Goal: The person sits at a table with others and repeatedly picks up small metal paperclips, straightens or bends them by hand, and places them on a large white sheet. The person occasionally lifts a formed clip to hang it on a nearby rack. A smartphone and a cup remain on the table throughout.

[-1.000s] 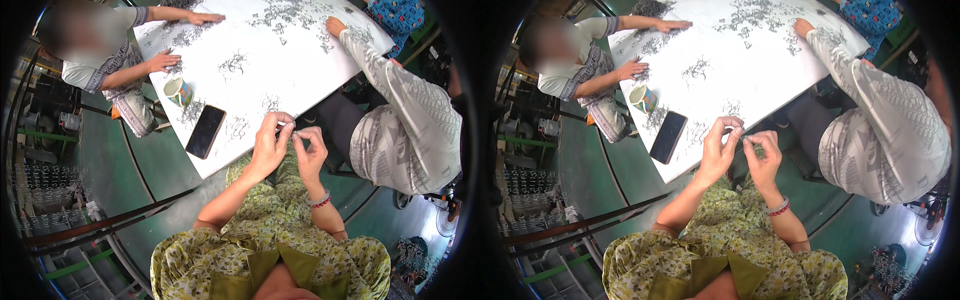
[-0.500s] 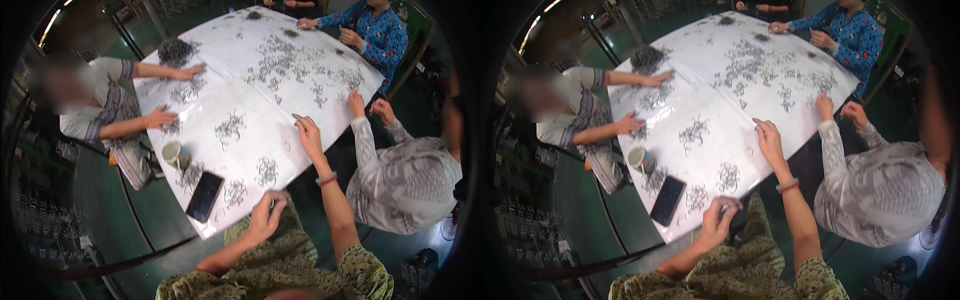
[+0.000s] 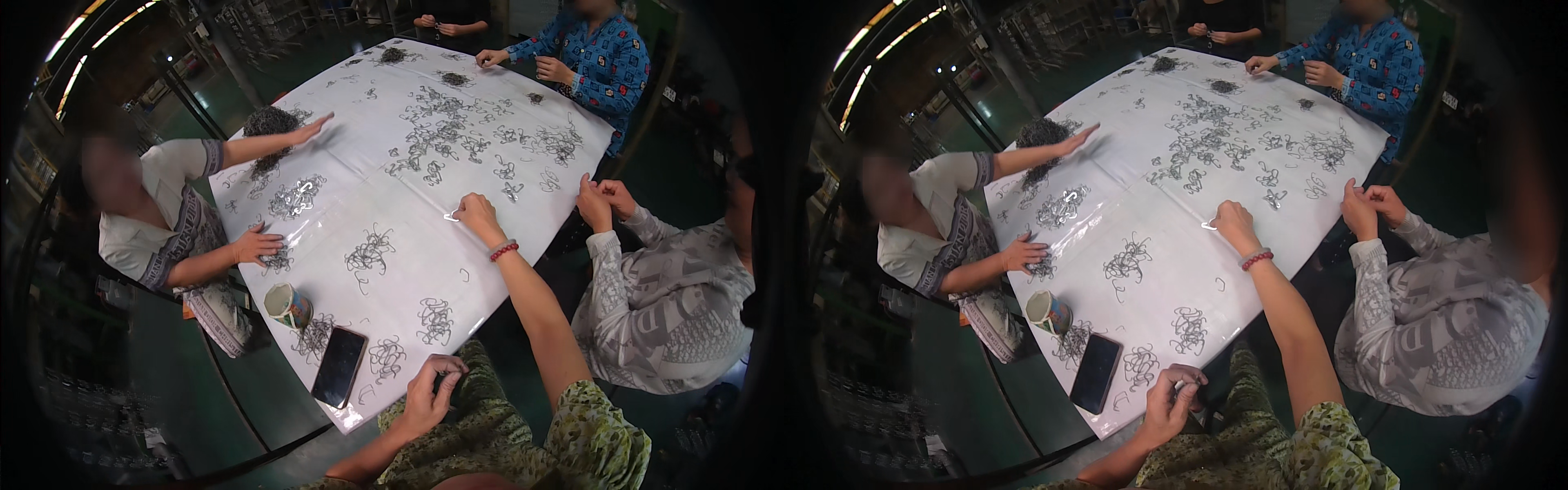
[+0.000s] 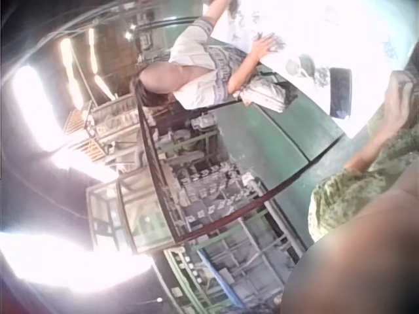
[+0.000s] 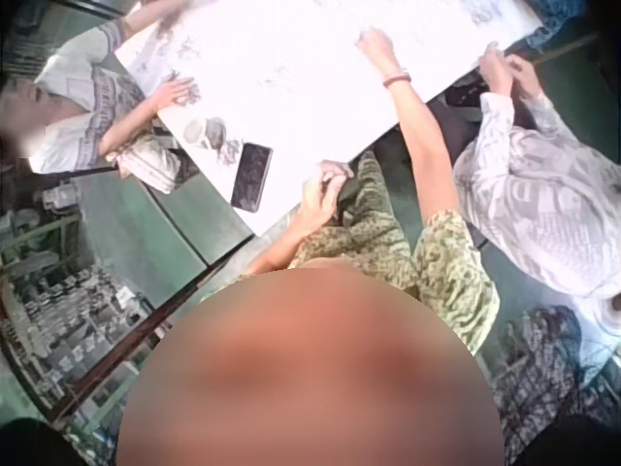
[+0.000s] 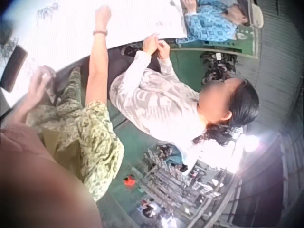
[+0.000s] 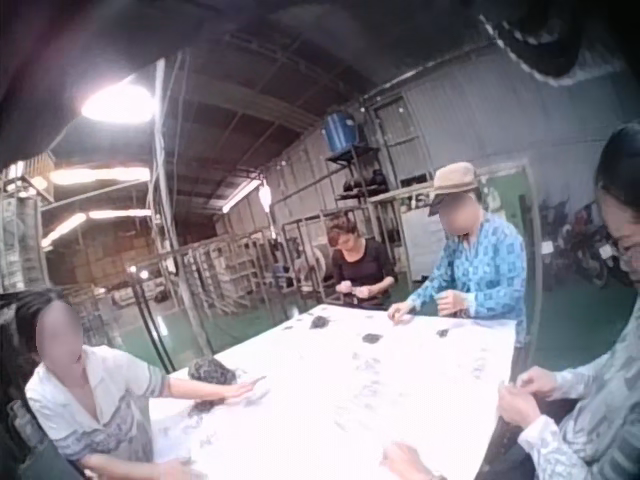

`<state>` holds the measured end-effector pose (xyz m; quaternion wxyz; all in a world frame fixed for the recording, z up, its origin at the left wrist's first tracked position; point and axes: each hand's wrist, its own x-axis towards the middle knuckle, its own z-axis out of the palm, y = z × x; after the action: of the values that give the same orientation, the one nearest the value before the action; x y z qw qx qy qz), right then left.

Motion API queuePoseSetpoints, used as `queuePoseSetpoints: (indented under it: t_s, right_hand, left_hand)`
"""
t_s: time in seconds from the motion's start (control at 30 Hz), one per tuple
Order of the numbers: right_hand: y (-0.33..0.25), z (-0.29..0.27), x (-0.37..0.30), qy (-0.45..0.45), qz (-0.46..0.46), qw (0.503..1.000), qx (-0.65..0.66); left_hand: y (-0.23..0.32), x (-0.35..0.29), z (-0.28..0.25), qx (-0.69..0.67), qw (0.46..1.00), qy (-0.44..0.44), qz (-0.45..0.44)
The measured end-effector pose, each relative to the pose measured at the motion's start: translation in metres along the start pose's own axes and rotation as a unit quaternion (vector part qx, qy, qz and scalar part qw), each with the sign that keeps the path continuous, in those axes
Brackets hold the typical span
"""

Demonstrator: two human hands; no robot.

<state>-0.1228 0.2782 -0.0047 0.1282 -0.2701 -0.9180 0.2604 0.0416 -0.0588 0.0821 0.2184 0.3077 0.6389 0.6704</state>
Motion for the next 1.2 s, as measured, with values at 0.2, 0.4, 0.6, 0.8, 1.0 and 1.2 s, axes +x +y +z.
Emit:
queuePoseSetpoints:
  t_s: [0.2,0.4,0.6,0.8,1.0,1.2]
  right_hand:
    - [0.014,0.003,-0.058,0.047,-0.043,0.993,0.101]
    - [-0.024,-0.023,-0.105,-0.033,0.014,0.934,0.355]
    - [-0.062,-0.083,-0.249,-0.023,-0.011,0.896,0.443]
    - [-0.091,-0.119,-0.337,0.103,-0.113,0.920,0.360]
    - [-0.090,-0.118,-0.348,0.165,-0.110,0.886,0.420]
    - [-0.082,-0.110,-0.349,0.137,-0.057,0.839,0.523]
  left_hand:
    - [0.002,-0.011,0.009,0.027,0.996,-0.016,0.087]
    - [0.021,-0.023,0.014,0.050,0.994,0.007,0.092]
    - [0.015,-0.025,0.015,0.089,0.987,0.033,0.127]
    - [0.013,-0.023,0.024,0.113,0.984,0.013,0.136]
    - [0.010,-0.027,0.024,0.165,0.974,-0.003,0.156]
    - [-0.011,0.015,-0.028,0.293,0.943,0.098,0.122]
